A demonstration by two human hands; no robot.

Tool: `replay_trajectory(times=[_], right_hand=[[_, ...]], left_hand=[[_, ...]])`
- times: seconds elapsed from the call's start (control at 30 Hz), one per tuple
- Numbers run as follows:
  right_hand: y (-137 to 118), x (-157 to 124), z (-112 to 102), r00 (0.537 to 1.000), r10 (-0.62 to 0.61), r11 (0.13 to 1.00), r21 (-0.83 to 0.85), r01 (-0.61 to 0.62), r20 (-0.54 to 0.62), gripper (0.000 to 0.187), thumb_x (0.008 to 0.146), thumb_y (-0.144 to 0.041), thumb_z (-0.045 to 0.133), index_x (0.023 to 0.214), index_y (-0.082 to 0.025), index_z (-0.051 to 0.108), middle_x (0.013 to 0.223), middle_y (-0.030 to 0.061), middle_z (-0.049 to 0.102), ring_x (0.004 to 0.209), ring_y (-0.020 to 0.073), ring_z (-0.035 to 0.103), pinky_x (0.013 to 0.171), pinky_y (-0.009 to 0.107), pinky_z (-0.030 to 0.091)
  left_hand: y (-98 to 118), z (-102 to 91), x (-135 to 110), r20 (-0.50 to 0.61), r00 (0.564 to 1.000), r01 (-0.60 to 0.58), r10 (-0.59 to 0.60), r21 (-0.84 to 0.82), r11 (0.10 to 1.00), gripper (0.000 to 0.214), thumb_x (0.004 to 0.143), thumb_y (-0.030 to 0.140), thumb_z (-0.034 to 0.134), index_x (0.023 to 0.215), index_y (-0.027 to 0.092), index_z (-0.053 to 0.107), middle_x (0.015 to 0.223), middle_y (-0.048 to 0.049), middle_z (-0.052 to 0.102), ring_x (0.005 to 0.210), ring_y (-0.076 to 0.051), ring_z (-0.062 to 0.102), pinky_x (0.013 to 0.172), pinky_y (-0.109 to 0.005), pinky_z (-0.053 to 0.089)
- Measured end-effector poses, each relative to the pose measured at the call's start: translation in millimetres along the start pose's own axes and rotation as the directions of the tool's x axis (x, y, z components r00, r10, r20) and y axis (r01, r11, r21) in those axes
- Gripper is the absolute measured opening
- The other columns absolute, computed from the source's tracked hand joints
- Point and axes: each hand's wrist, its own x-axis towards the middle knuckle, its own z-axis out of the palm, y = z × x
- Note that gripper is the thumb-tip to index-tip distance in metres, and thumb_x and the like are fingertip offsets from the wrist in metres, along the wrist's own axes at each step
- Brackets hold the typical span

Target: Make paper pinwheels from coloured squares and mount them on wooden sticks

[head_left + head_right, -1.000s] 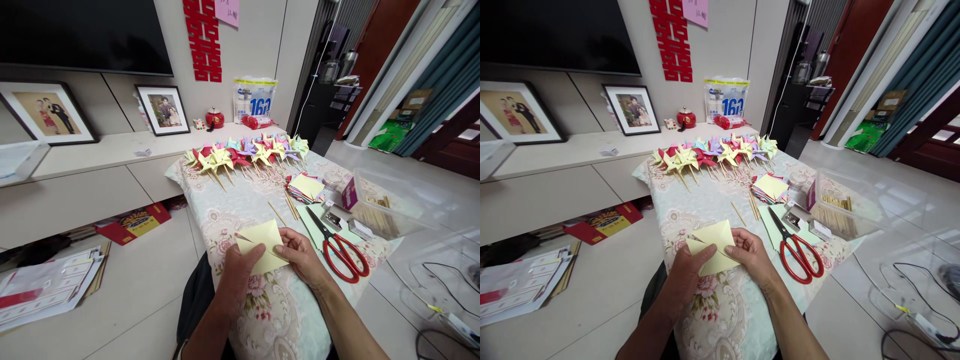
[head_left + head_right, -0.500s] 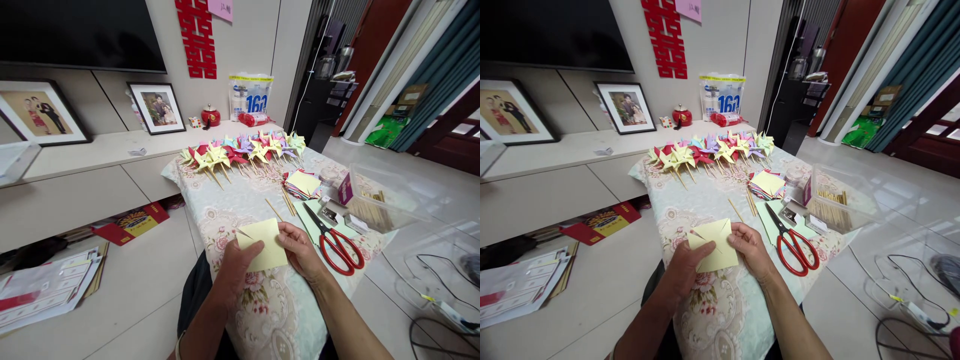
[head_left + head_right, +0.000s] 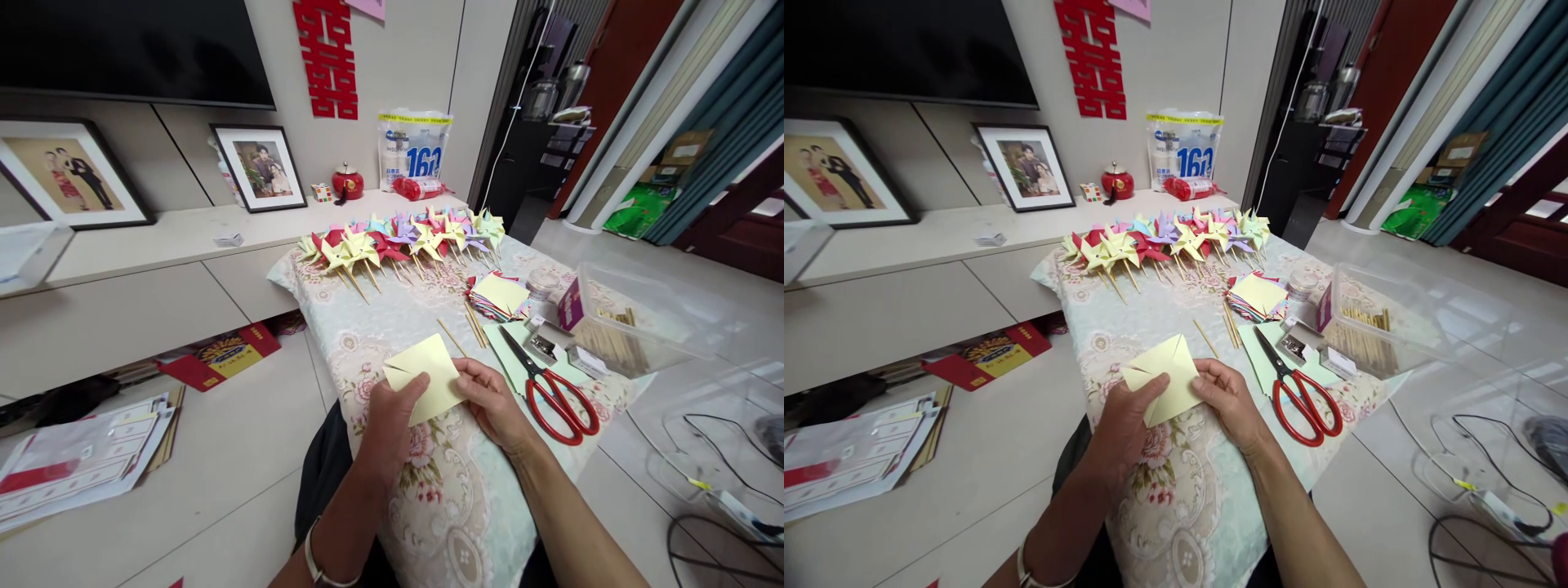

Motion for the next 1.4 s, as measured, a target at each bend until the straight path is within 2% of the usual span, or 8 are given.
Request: replay_trajectory(times=[0.1, 0.3, 0.57, 0.73, 0.9, 1.13, 1.27, 1.4], right_hand=[[4, 0, -1, 1.000, 0.013, 0.999, -0.031, -0.013, 0.017, 0.038, 0.075, -0.024, 0.082, 0.112, -0.021, 0.071, 0.097, 0.0049, 0.078, 0.083, 0.0212, 0.073, 0.078, 0.033, 0.054], [4, 1, -2, 0.998, 0.005, 0.999, -0.043, -0.007, -0.066, 0.037, 0.075, -0.023, 0.080, 0.110, -0.020, 0.071, 0.097, 0.0051, 0.078, 0.082, 0.0214, 0.073, 0.076, 0.032, 0.054], [-1, 0, -1, 0.997, 0.032, 0.998, -0.056, -0.036, -0.073, 0.036, 0.072, -0.021, 0.080, 0.106, -0.019, 0.072, 0.092, 0.0046, 0.079, 0.079, 0.0218, 0.072, 0.073, 0.032, 0.053], [-3, -3, -2, 0.998, 0.056, 0.997, -0.055, -0.058, -0.033, 0.037, 0.073, -0.019, 0.077, 0.109, -0.019, 0.072, 0.092, 0.0045, 0.079, 0.077, 0.0216, 0.072, 0.074, 0.032, 0.053], [-3, -4, -3, 0.998, 0.070, 0.996, -0.054, -0.071, -0.007, 0.039, 0.074, -0.018, 0.076, 0.113, -0.019, 0.071, 0.093, 0.0047, 0.079, 0.078, 0.0215, 0.072, 0.074, 0.032, 0.053], [-8, -3, 1, 0.996, 0.084, 0.996, -0.016, -0.084, -0.037, 0.038, 0.070, -0.020, 0.078, 0.107, -0.020, 0.073, 0.091, 0.0047, 0.079, 0.076, 0.0222, 0.072, 0.074, 0.033, 0.053], [-9, -4, 0, 0.993, 0.116, 0.993, -0.004, -0.116, -0.007, 0.039, 0.068, -0.019, 0.078, 0.107, -0.020, 0.073, 0.091, 0.0055, 0.079, 0.075, 0.0224, 0.072, 0.074, 0.033, 0.053], [-8, -5, -2, 0.991, 0.126, 0.992, -0.007, -0.126, 0.047, 0.040, 0.069, -0.017, 0.077, 0.109, -0.019, 0.073, 0.091, 0.0055, 0.078, 0.076, 0.0210, 0.071, 0.074, 0.031, 0.052]], left_hand=[[1, 1.2, 1, 0.014, 1.000, 0.020, -0.019, -0.022, 1.000, 0.038, 0.065, 0.028, 0.082, 0.099, 0.013, 0.072, 0.082, -0.0074, 0.077, 0.077, -0.026, 0.071, 0.072, -0.034, 0.054], [9, 0.1, -1, 0.175, 0.982, 0.085, -0.064, -0.114, 0.990, 0.029, 0.071, 0.034, 0.077, 0.093, 0.016, 0.072, 0.083, -0.0084, 0.077, 0.088, -0.029, 0.071, 0.074, -0.035, 0.055], [8, -8.0, 3, 0.188, 0.981, 0.085, -0.055, -0.152, 0.985, 0.023, 0.081, 0.039, 0.067, 0.088, 0.018, 0.072, 0.088, -0.0093, 0.077, 0.094, -0.029, 0.070, 0.076, -0.034, 0.056], [7, -11.0, 7, 0.188, 0.975, 0.160, -0.122, -0.205, 0.965, 0.030, 0.085, 0.045, 0.061, 0.092, 0.018, 0.071, 0.091, -0.0109, 0.077, 0.096, -0.029, 0.070, 0.079, -0.035, 0.056], [10, -9.5, 4, 0.169, 0.984, 0.094, -0.054, -0.239, 0.966, 0.019, 0.083, 0.038, 0.065, 0.081, 0.019, 0.068, 0.088, -0.0084, 0.077, 0.096, -0.028, 0.070, 0.082, -0.034, 0.056], [17, -16.0, 6, 0.155, 0.972, 0.208, -0.175, -0.226, 0.952, 0.038, 0.088, 0.045, 0.052, 0.083, 0.012, 0.070, 0.073, -0.0123, 0.076, 0.076, -0.026, 0.073, 0.074, -0.035, 0.056], [22, -23.2, 9, 0.137, 0.966, 0.242, -0.218, -0.190, 0.952, 0.046, 0.090, 0.047, 0.047, 0.087, 0.007, 0.071, 0.072, -0.0139, 0.075, 0.064, -0.023, 0.070, 0.064, -0.033, 0.055], [30, -29.1, 12, 0.117, 0.968, 0.237, -0.223, -0.125, 0.964, 0.049, 0.091, 0.049, 0.048, 0.081, 0.007, 0.071, 0.069, -0.0138, 0.074, 0.057, -0.021, 0.068, 0.056, -0.030, 0.053]])
